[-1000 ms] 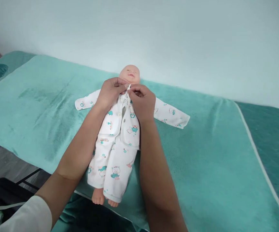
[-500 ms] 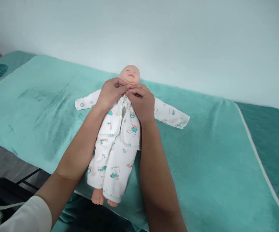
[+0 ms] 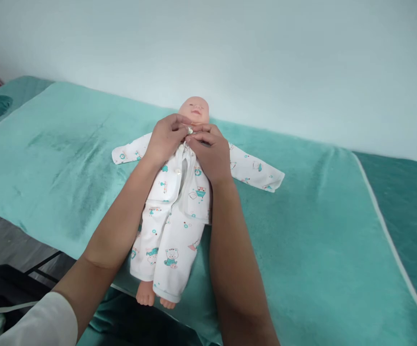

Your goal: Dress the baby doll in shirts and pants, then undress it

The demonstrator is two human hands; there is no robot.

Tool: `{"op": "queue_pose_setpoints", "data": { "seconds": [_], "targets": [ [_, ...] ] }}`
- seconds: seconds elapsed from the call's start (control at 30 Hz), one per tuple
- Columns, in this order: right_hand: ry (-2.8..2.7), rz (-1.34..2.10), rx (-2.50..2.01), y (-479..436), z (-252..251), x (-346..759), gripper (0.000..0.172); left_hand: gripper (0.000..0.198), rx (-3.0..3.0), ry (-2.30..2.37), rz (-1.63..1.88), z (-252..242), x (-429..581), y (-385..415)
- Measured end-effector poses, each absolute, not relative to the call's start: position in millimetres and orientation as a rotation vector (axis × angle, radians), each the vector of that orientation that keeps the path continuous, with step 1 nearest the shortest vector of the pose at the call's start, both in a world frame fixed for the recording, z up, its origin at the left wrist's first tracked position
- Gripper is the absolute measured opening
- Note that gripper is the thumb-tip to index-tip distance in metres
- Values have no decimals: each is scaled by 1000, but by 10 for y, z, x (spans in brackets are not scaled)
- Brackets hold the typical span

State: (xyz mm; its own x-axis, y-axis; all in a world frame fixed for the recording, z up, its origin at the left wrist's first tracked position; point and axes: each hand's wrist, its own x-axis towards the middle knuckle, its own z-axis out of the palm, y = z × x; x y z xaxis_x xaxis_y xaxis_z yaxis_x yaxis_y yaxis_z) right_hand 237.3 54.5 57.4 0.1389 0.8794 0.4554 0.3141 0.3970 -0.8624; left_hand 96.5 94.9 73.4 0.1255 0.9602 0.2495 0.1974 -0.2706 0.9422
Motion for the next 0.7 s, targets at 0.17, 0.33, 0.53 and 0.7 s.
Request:
{"op": "queue_pose_setpoints", "data": {
  "seconds": [0.17,0.33,0.53,0.7],
  "targets": [
    [-1433,574,-1120,560,545,2380,8,19,1516,1091,1194,742,969,933],
    [-1437,583,-1082,599,487,2398,3,17,1444,1053,1191,776,972,905],
    [-1394,546,-1099,621,463,2389,3,11,1548,1189,1222,749,976,912],
    [-1390,527,-1178,566,506,2379,7,9,1628,1245,1226,735,917,817]
  ]
}}
